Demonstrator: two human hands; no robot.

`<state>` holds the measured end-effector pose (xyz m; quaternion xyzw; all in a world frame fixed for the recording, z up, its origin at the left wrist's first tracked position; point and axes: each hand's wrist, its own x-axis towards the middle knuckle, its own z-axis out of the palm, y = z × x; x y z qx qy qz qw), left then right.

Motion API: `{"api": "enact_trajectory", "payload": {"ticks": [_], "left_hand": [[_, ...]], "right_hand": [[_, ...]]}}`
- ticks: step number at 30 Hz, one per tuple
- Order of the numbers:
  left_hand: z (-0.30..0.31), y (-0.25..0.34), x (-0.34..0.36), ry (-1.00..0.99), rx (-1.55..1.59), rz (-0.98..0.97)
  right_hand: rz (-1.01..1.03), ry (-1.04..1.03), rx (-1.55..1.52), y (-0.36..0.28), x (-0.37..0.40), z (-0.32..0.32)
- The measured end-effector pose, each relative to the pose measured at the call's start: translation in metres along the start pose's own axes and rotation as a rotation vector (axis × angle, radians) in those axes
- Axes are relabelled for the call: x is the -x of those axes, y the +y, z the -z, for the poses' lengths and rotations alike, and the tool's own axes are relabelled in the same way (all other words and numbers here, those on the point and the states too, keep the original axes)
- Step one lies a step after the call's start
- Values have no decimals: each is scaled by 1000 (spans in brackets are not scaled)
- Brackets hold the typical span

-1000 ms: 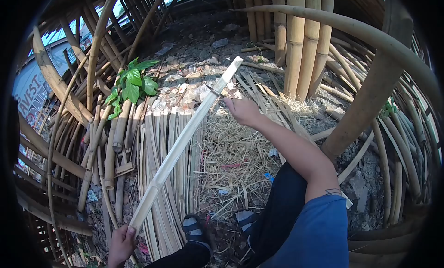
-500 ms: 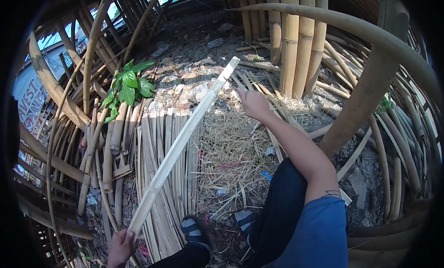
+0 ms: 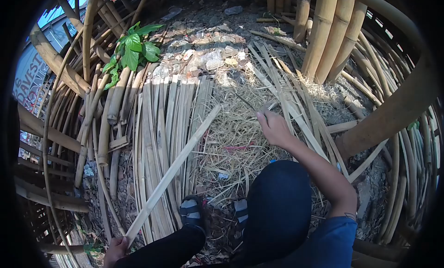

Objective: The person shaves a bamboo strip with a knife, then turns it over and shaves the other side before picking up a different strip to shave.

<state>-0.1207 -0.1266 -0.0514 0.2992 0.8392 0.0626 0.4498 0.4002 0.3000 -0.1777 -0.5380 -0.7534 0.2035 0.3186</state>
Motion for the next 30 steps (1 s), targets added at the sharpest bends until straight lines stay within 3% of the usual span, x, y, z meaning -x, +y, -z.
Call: {"api": "enact_trajectory", "payload": {"ticks": [3, 4, 5, 7, 8, 9, 10, 11, 12, 13, 14, 15, 17, 18, 22, 24, 26, 30], "left_hand": [[-16, 32, 22, 69, -163, 184], [-20, 16, 13, 15, 242, 387], [-21, 1, 12, 16, 242, 408], [-25, 10, 14, -13, -14, 411], [-29, -27, 4, -15, -15, 427], [-35, -95, -14, 109, 22, 318], [-35, -137, -25, 232, 60, 209], [-29, -146, -31, 230, 59, 228], [-24, -150, -34, 74, 146, 224], [-24, -154, -33, -79, 237, 219], [-35, -156, -26, 65, 315, 290], [-38, -149, -23, 70, 312, 301], [-38, -125, -19, 173, 265, 462], [-40, -108, -14, 180, 391, 503], [-36, -106, -10, 167, 297, 540], [-31, -118, -12, 76, 274, 456], [-24, -135, -15, -6, 258, 369], [-17, -158, -17, -148, 244, 181]], "right_hand": [[-21, -238, 42, -9, 27, -52], [-58, -300, -30, -16, 33, -70], [-94, -363, -101, -23, 38, -86], [-152, -294, -280, -28, 46, -131], [-209, -208, -451, -26, 48, -157], [-217, -221, -458, -17, 47, -187], [-387, -212, -573, -6, 48, -220], [-560, -201, -686, -4, 47, -244], [-764, -245, -861, -28, 39, -239], [-771, -263, -860, -40, 34, -245], [-827, -280, -982, -49, 30, -252], [-884, -291, -1106, -55, 28, -259], [-892, -355, -1116, -61, 32, -271], [-883, -306, -1148, -70, 32, -270], [-834, -245, -1158, -80, 30, -273], [-777, -250, -1144, -90, 22, -263], [-536, -163, -1032, -105, 10, -249], [-647, -141, -1199, -133, -18, -224]]}}
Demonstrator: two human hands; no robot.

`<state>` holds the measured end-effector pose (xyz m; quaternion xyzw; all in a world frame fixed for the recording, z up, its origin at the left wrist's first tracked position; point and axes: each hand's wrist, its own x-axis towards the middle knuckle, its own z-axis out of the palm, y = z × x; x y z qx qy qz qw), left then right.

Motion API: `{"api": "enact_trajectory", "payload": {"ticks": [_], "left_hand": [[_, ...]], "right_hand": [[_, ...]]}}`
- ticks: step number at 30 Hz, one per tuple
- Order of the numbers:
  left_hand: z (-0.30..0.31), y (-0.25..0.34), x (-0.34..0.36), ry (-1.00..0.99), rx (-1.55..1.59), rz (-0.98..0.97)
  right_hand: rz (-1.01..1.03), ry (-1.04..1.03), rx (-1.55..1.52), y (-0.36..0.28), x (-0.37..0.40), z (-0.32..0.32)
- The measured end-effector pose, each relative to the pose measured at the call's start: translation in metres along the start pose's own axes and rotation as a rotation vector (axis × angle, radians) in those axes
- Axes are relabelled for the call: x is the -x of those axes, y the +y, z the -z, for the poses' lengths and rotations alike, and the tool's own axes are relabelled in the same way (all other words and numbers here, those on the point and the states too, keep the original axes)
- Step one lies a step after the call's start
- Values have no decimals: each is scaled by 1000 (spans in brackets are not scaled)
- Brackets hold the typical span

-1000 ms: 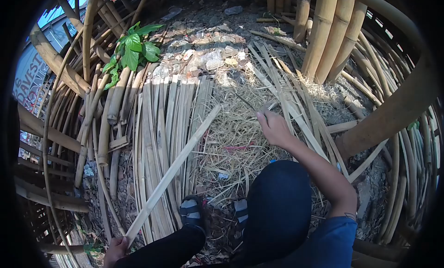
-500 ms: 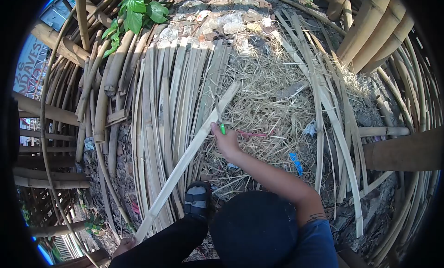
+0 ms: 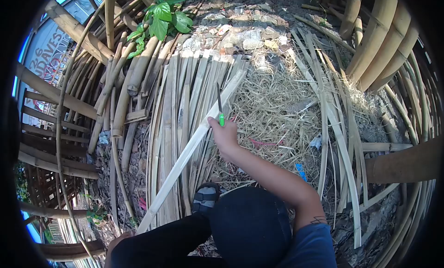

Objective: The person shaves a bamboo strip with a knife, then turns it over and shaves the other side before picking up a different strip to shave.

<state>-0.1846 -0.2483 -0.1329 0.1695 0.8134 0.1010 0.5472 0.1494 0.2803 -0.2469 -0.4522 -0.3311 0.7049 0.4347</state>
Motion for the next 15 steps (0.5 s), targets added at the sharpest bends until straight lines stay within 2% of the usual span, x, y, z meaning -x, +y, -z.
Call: {"api": "enact_trajectory", "payload": {"ticks": [2, 3, 4, 5, 6, 8, 9, 11, 14, 15], "left_hand": [[-13, 65, 0, -16, -174, -219], [-15, 107, 4, 124, -471, -367], [-14, 129, -6, 279, -617, -374], [-18, 159, -13, 403, -628, -548], [-20, 186, -26, 418, -494, -682], [-49, 280, -3, 418, -456, -854], [-52, 301, -25, 395, -496, -1016], [-75, 354, -21, 318, -513, -969], [-86, 383, -31, 281, -466, -1038], [-87, 389, -29, 50, -299, -1060]], "right_hand": [[45, 7, 37, -32, 7, -12], [77, 36, 75, -45, 12, -19], [101, 21, 128, -56, 18, -26], [118, -5, 133, -64, 26, -35], [209, -30, 161, -72, 35, -44], [329, -92, 308, -94, 54, -56], [353, -118, 325, -101, 57, -63], [367, -208, 445, -114, 62, -76], [458, -287, 544, -140, 86, -86], [478, -290, 559, -150, 94, -85]]}}
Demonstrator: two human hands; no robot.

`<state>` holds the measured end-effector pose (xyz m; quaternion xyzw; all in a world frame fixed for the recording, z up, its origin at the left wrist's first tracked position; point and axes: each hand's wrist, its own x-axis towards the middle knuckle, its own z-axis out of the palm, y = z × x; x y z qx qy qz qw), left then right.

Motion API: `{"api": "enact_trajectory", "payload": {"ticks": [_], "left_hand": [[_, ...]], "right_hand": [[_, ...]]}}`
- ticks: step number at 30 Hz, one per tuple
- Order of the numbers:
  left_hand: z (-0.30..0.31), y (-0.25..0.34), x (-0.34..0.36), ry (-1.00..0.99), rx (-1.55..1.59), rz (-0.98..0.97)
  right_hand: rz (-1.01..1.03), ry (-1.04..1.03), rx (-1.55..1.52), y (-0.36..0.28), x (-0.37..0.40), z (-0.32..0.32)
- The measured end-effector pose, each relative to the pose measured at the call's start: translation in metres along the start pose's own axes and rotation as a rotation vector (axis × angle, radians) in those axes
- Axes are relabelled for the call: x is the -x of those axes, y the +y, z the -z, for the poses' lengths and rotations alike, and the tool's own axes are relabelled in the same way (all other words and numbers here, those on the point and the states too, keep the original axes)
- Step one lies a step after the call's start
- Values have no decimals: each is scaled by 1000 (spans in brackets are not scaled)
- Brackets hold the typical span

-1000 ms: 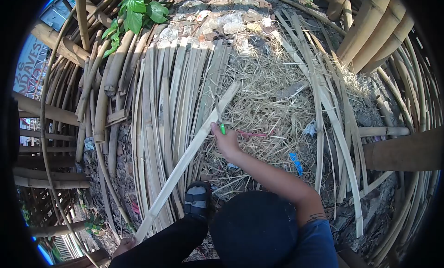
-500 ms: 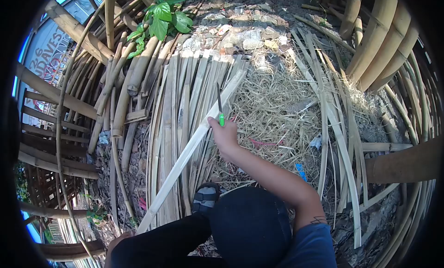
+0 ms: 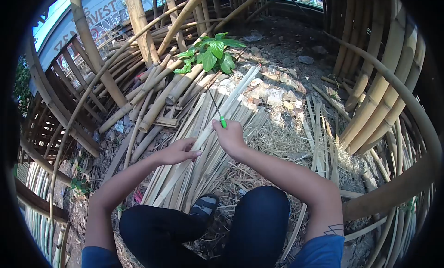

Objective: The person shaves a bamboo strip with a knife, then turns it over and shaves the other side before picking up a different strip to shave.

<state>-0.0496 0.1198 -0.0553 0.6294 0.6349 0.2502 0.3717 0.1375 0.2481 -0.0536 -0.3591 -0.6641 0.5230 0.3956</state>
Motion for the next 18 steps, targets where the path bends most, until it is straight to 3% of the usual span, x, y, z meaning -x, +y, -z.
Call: {"api": "enact_trajectory", "payload": {"ticks": [1, 2, 4, 6, 8, 10, 12, 14, 16, 18], "left_hand": [[0, 2, -1, -112, 246, -29], [-2, 3, 2, -103, 247, -40], [-10, 18, 16, 44, 338, -55], [-9, 16, 22, 81, 280, -90], [-5, 22, 26, 161, 220, -81], [-2, 28, 29, 158, 218, -65], [-3, 33, 29, 147, 215, -48], [-10, 36, 29, 127, 302, -112], [-16, 37, 29, 114, 318, -88], [-22, 36, 28, 72, 368, -100]], "right_hand": [[-15, -38, 62, -8, 6, 4], [-31, -74, 119, -16, 10, 8], [-19, -113, 208, -35, 19, 22], [-88, -20, 129, -50, 26, 37], [-155, -64, -7, -66, 31, 54], [-16, -23, -65, -75, 38, 64], [104, -19, 64, -85, 48, 69], [257, -25, 424, -89, 61, 70], [249, -52, 513, -71, 65, 70], [461, -55, 739, -51, 69, 68]]}}
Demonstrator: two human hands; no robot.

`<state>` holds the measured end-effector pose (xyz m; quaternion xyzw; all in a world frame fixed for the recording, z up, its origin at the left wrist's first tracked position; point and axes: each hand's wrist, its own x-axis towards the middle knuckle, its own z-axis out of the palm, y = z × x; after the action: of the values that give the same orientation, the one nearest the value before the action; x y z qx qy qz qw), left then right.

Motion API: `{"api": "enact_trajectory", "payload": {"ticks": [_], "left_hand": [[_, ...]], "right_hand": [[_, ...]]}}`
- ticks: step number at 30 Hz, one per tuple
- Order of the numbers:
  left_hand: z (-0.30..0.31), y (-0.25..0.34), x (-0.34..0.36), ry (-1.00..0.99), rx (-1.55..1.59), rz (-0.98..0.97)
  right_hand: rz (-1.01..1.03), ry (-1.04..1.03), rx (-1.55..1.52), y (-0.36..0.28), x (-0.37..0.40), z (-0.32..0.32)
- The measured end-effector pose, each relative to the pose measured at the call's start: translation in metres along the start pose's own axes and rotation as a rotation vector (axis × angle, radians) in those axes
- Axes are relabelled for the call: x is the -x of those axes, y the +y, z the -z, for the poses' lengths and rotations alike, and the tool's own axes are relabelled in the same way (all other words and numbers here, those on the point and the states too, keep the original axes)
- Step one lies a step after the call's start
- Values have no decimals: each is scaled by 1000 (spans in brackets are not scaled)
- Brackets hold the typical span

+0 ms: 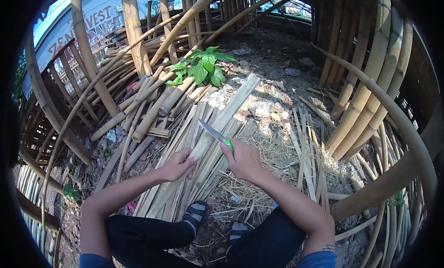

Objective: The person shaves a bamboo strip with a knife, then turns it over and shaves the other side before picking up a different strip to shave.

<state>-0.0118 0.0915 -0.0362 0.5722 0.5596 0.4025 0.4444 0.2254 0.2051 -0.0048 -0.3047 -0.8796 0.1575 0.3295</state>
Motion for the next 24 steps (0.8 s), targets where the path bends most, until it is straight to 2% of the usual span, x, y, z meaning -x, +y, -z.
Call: {"api": "enact_trajectory", "payload": {"ticks": [1, 2, 5, 6, 8, 9, 10, 12, 16, 19, 24], "left_hand": [[-4, -6, 0, 3, 31, -34], [-8, -10, 1, -10, 36, -30], [-17, 10, 11, -60, 178, 68], [-18, 7, 10, -70, 179, 70], [-22, 0, 11, -2, 86, 70], [-28, 6, 12, 98, -19, 32], [-28, 9, 11, 94, -19, 32], [-28, 12, 8, 162, -259, -24], [-31, 15, 4, 179, -325, -31], [-32, 16, 4, 126, -259, -32], [-26, 31, 5, 10, 69, 166]], "right_hand": [[74, -33, 66, 2, 4, -2], [60, -35, 70, 4, 8, -8], [305, 104, 126, 8, 13, -26], [296, 104, 130, 10, 12, -25], [337, 45, 212, 12, 7, -22], [333, 44, 216, 13, 5, -21], [362, 76, 277, 14, 3, -20], [385, 106, 339, 17, 0, -19], [417, 178, 388, 25, -2, -16], [477, 213, 429, 35, -3, -15], [497, 217, 484, 42, -3, -14]]}}
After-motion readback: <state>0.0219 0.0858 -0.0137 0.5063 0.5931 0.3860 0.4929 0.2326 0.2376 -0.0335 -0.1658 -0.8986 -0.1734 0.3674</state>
